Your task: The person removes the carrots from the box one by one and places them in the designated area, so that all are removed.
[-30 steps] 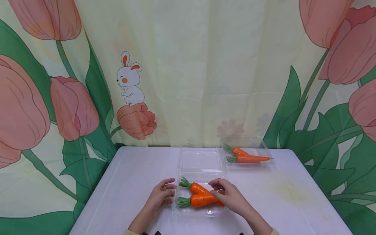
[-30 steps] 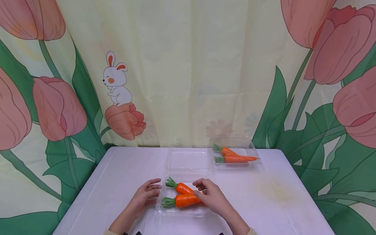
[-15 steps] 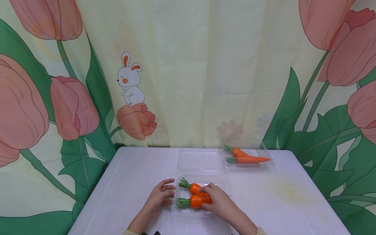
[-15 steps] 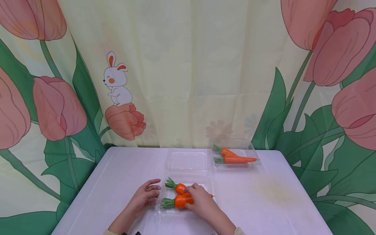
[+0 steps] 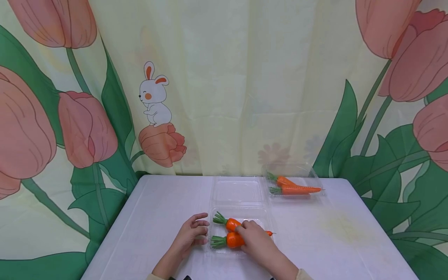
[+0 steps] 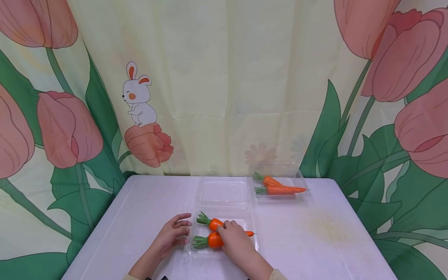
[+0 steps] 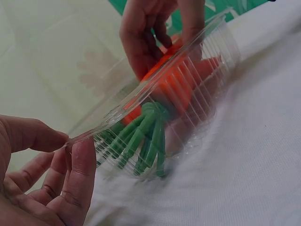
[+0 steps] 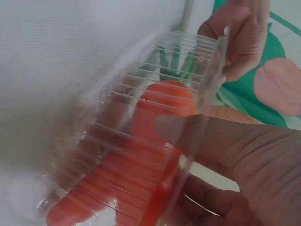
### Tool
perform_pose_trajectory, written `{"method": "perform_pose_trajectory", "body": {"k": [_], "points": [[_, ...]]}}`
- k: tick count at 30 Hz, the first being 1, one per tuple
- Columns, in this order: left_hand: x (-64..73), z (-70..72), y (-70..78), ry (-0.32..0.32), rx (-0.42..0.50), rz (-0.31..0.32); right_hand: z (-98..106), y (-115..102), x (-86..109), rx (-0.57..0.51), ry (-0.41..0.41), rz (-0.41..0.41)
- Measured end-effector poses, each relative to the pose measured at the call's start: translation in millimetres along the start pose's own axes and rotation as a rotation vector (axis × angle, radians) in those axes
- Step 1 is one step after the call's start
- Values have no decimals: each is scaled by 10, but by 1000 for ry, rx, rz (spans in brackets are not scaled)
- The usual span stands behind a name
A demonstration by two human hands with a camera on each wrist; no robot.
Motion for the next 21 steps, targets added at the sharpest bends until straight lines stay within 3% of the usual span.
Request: {"method": "perform_pose_trajectory", "body": {"k": [6,21], "points": [[-1,-4,5,2,-7,-4,-50,-13,-7,70,23,20],[-3,6,-3,-3,-7,-10,-36,-40,8,80,25,60]]}}
Point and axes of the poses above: each hand's wrist, its own x-axis away from the middle knuckle, its own z-axis out of the back of the hand, y = z × x, the point moved 10 cm from there along -x, towards the middle knuckle, and after that the axes turned 5 degrees about y, right-handed, at the moved point
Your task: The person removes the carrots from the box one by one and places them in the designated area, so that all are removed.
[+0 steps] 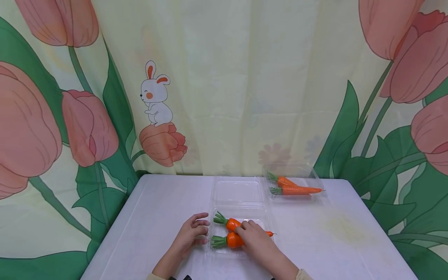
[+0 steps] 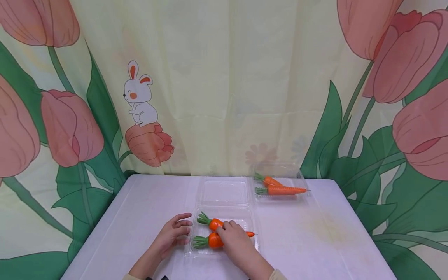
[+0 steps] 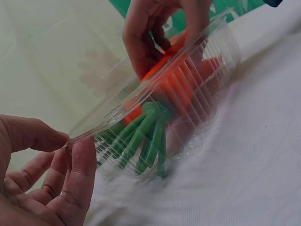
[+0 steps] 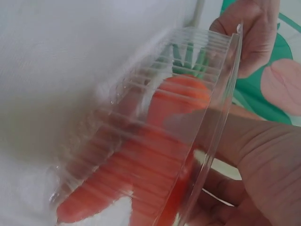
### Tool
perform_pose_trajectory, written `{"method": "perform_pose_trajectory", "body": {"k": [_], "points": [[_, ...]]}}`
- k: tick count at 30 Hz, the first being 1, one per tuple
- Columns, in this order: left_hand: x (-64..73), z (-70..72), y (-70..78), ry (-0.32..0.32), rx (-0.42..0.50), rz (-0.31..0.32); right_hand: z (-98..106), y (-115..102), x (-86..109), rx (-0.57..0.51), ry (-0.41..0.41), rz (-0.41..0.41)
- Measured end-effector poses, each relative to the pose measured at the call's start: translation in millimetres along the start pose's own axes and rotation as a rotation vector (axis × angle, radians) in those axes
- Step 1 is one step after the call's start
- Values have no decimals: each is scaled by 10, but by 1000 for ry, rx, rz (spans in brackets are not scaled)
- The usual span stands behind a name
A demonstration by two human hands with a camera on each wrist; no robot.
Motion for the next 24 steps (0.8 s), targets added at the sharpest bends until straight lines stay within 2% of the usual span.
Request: {"method": "perform_pose_trajectory", "body": {"k": [7,14,24], "points": [[0,-12,16,-7,6,-13,33,31,1,-45,-18,4],[7,-2,1,-3,6,-8,175,54,15,-54,62,41],[12,-12,14,-8,25,-21,283,158,20,-67,87,-12]]}}
Point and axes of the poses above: each hand's wrist, its own x-axis away from the middle knuckle, its own z-axis out of the back of the hand, y = z × x, the point moved 10 cm from there along -x, towards the middle knuckle, and after that the axes turned 5 degrees about y, right-handed, at the moved point
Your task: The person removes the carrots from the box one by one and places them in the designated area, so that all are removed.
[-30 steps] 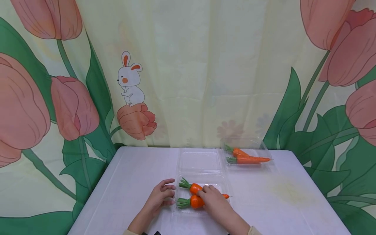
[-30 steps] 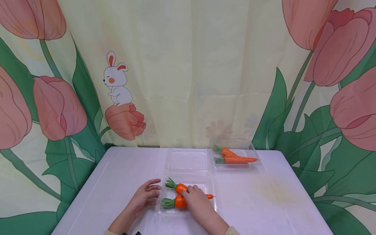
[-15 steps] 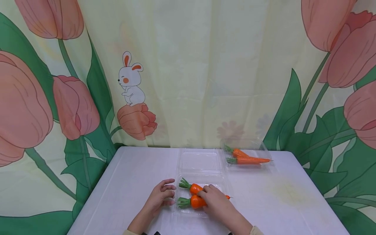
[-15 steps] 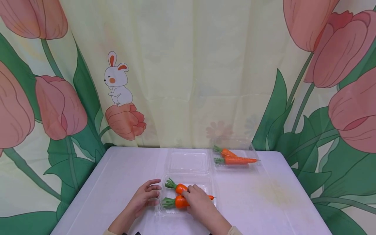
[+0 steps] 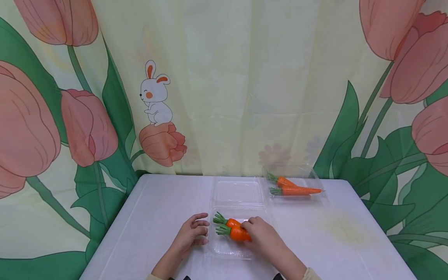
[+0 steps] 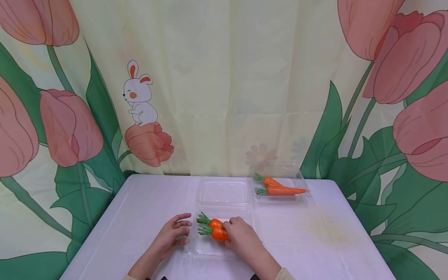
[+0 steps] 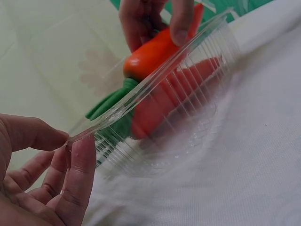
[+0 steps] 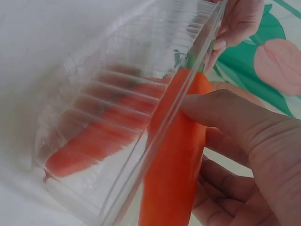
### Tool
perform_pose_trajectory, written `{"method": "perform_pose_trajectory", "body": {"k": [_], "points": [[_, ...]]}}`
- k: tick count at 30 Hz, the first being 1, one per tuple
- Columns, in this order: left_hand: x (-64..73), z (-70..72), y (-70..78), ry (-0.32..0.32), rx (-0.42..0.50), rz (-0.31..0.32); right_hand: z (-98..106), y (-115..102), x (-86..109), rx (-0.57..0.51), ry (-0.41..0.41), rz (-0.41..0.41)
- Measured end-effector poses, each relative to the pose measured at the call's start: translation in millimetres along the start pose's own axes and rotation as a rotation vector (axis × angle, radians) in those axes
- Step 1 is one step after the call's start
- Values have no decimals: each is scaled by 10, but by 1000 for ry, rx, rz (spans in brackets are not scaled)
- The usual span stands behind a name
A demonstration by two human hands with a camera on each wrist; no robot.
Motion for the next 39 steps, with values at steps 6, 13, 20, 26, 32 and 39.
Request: {"method": "perform_pose_trajectory", "body": {"k": [6,13,20,26,32,39], "points": [[-6,10,-2,5,-5,11,32,97,-21,-74,19,-100],[2,4,-6,13,-19,19,95,271,-35,-264,53,-281],[7,5,-9,22,-27,27,117,450,-19,-439,47,-471],[4,2,-17,17,-22,27,119,597,29,-568,69,-572],[-3,9,-32,26,-30,34,83,712,59,-655,65,-646],[-17,26,-47,35,-44,32,-10,807,130,-869,48,-724]]}}
Point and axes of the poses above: each hand's wrist, its own x-axis away from the middle knuckle, its own z-axis out of the back of the hand, y = z × x, the point moved 10 cm from there along -x, towards the middle knuckle, and after that the axes turned 5 degrees about y, right-handed, at the moved point
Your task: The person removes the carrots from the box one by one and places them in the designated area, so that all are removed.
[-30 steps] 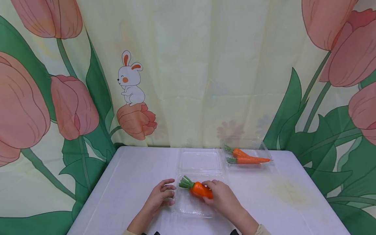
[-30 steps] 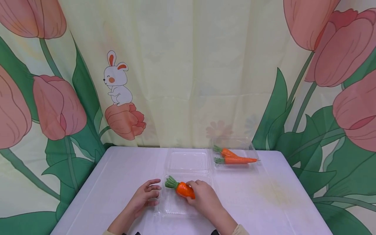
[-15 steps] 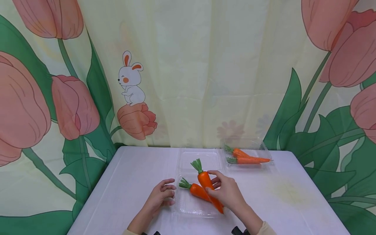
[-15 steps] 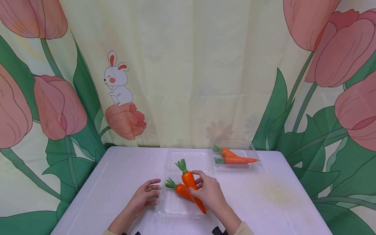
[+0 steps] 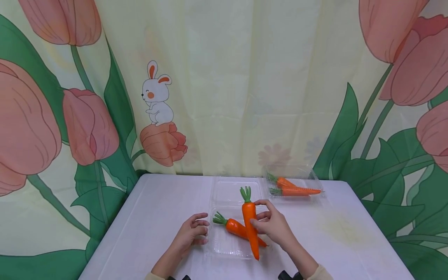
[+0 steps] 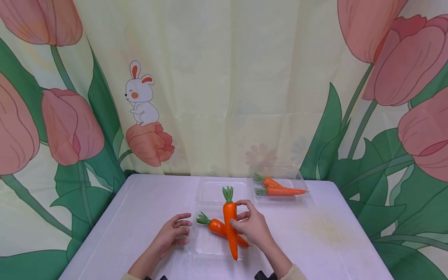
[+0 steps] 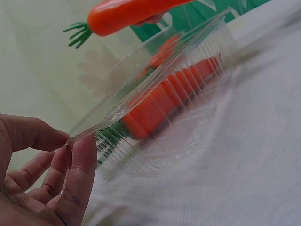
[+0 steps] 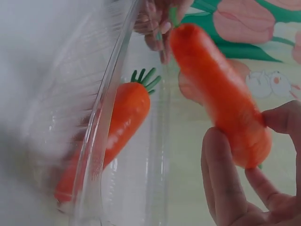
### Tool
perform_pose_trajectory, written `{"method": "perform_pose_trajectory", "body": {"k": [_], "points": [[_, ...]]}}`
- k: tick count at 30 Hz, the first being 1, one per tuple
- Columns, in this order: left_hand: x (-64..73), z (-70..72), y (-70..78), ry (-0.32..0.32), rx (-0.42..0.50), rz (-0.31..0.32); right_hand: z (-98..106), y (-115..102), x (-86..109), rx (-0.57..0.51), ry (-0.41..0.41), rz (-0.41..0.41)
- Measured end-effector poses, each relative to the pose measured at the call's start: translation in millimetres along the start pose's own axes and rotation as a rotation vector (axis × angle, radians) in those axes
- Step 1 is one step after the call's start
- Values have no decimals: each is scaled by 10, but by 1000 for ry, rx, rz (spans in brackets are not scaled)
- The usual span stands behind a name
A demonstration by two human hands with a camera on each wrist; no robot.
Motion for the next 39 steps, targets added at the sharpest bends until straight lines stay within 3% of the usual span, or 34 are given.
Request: {"method": "perform_pose_trajectory", "body": {"k": [7,39], "points": [[7,-2,-10,-2,6,6,-4,96,17,-124,-46,-55],[-6,1,-7,-3,4,-1,282,328,13,-101,39,-107]]}}
Point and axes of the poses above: each hand's wrist, its own x-axis away from the middle knuckle, its own z-axis out of the back of the hand, y = z × x, the point moved 10 cm from there along -x, towards the middle knuckle, and after that the axes turned 5 degrees about y, right-handed, at the moved point
